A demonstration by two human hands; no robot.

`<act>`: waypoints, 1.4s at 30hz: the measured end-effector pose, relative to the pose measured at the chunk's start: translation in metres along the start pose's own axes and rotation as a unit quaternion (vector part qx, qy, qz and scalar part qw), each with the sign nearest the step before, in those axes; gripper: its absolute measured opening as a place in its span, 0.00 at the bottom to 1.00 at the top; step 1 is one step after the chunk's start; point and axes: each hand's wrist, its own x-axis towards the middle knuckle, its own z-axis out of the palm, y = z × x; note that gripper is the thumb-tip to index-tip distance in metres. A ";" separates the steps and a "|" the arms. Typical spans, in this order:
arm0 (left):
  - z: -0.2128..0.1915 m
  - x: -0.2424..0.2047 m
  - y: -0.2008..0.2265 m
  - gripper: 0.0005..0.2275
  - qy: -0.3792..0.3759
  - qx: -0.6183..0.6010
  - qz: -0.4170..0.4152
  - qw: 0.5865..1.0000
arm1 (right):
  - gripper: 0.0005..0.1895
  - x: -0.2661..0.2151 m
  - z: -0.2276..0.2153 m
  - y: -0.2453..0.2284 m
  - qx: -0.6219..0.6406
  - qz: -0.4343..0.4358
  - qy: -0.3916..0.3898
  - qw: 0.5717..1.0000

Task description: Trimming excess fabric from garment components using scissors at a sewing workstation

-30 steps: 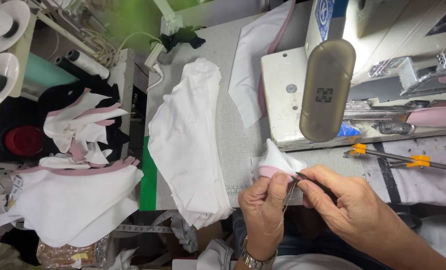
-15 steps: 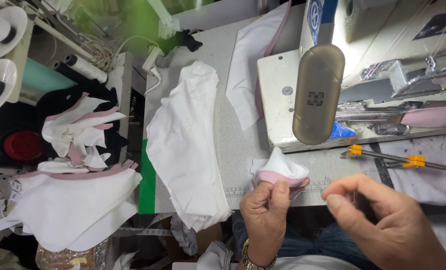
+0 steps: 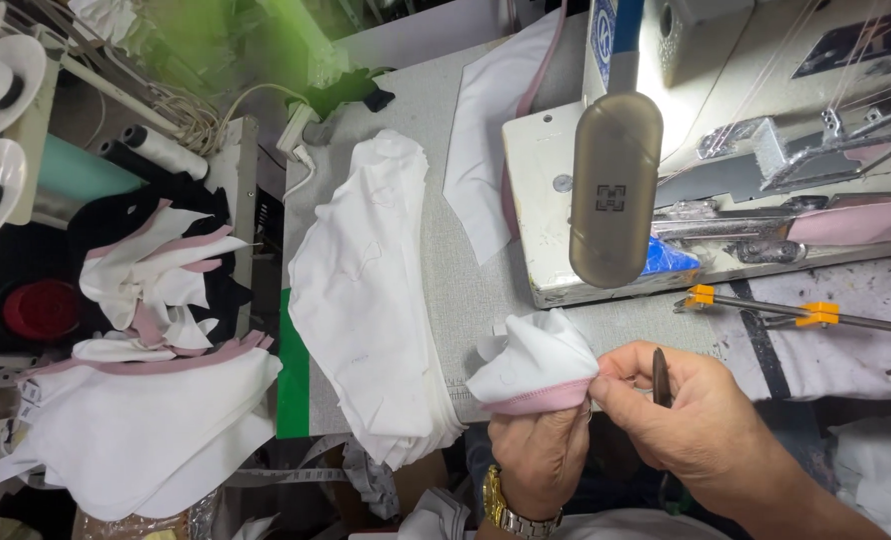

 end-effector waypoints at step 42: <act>-0.008 0.057 0.023 0.12 0.072 -0.529 -0.578 0.617 | 0.14 -0.011 -0.008 -0.008 -0.182 -0.265 -0.087 0.943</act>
